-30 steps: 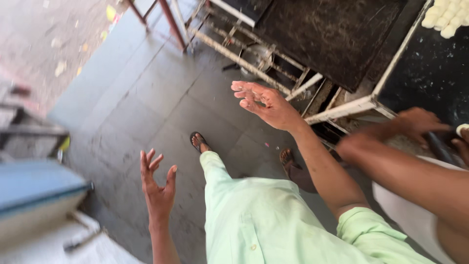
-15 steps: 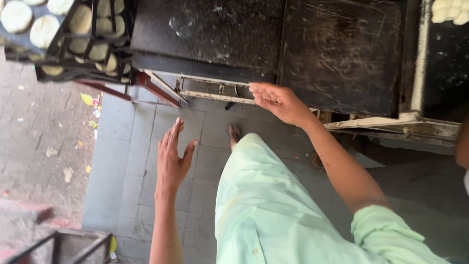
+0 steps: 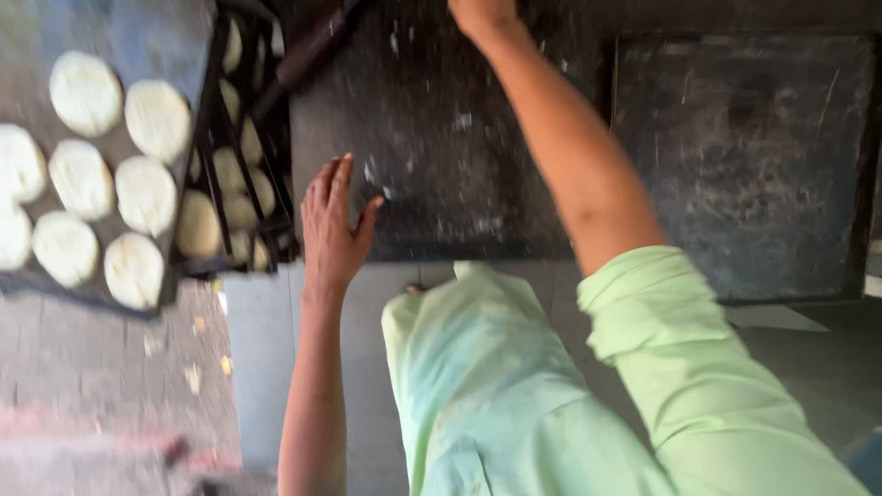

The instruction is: The person mixes dough in a large bowl and then flattens small pieces of dough with a rolling pin on a table, placing them onto baking trays.

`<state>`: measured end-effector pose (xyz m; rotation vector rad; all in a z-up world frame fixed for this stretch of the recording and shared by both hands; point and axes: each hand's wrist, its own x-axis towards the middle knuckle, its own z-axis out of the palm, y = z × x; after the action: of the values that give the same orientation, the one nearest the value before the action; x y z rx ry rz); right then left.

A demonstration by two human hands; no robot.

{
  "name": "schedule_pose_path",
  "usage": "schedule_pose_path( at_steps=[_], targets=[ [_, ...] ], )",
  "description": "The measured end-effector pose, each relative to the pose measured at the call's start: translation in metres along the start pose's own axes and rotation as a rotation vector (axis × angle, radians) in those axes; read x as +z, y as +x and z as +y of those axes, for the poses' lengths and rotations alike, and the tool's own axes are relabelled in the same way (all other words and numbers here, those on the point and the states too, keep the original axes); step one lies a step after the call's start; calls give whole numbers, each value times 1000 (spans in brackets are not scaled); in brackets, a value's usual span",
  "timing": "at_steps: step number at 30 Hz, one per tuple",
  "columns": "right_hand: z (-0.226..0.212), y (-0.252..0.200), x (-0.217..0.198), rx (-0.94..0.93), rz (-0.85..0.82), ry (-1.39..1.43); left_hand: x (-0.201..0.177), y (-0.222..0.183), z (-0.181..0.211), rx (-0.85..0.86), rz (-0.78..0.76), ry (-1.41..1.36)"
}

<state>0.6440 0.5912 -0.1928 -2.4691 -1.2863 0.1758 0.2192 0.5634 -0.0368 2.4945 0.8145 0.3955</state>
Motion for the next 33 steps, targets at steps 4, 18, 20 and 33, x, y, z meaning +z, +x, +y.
schedule_pose_path(
  at_steps=[4,18,20,33],
  targets=[
    [-29,40,-8,-256,1069,-546,22,102,-69,4,77,183],
    [-132,-239,-66,-24,263,63,82,150,-124,16,-2,358],
    [-143,-245,-60,70,430,185,72,144,-122,118,-47,366],
    [-145,-258,-39,60,306,283,51,105,-117,351,-181,304]
  ],
)
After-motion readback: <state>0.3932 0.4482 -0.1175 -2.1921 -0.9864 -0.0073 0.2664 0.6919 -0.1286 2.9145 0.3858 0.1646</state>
